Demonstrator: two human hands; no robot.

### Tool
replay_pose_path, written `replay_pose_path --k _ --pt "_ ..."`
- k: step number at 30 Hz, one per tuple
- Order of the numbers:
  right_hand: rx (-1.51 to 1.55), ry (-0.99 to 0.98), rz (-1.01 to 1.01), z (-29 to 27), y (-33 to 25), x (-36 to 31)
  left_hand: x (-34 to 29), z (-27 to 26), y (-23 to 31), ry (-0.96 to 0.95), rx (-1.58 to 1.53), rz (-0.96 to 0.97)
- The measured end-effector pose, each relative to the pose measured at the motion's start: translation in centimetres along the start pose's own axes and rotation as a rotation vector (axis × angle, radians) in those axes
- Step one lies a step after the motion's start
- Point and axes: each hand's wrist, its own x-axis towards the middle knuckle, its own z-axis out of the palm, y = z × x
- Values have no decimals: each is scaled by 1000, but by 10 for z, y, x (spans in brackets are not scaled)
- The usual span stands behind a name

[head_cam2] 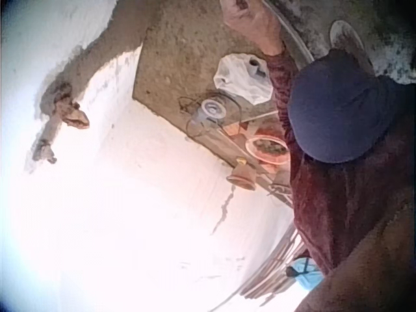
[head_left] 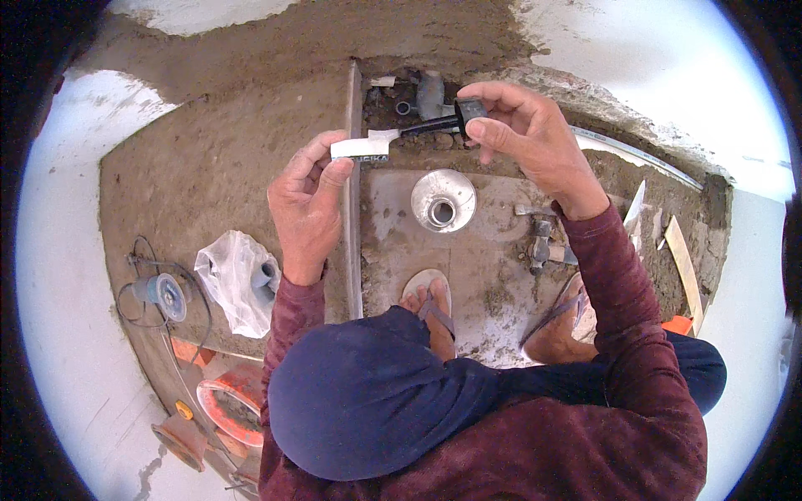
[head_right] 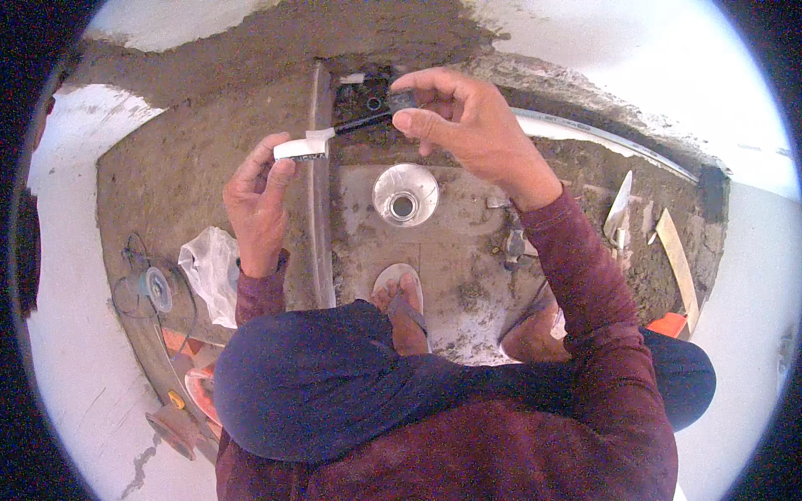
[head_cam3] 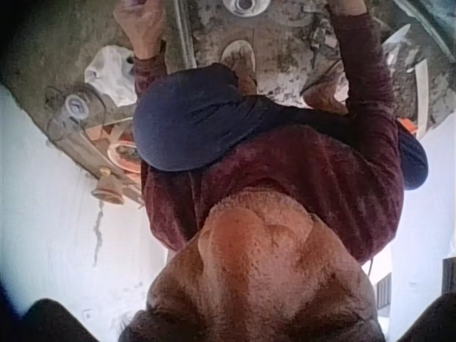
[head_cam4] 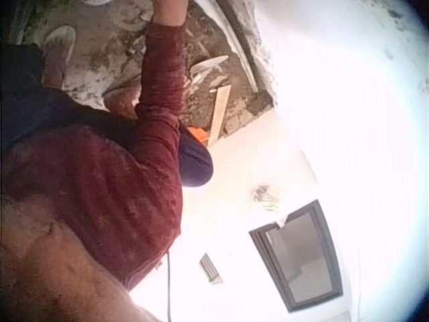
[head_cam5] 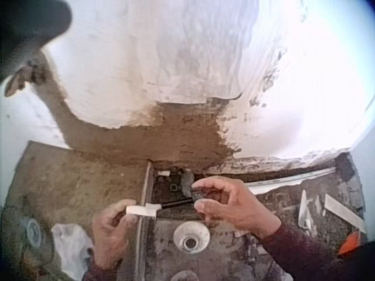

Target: The person installs white PVC pipes and fittings into a wall channel. They use a power tool to cut a pipe and connect it to an elbow joint, then apply sealant to the connections.

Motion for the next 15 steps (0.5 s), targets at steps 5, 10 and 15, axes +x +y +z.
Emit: replay_pose_path --k 5,10,15 --pt "-54 27 -16 0 -5 -2 -3 -2 2 -21 -42 29" --pt "-18 57 -38 -5 -15 -4 -4 -5 5 -14 -82 57" --pt "20 -18 -45 0 -17 -3 -3 -7 1 -38 -112 96"
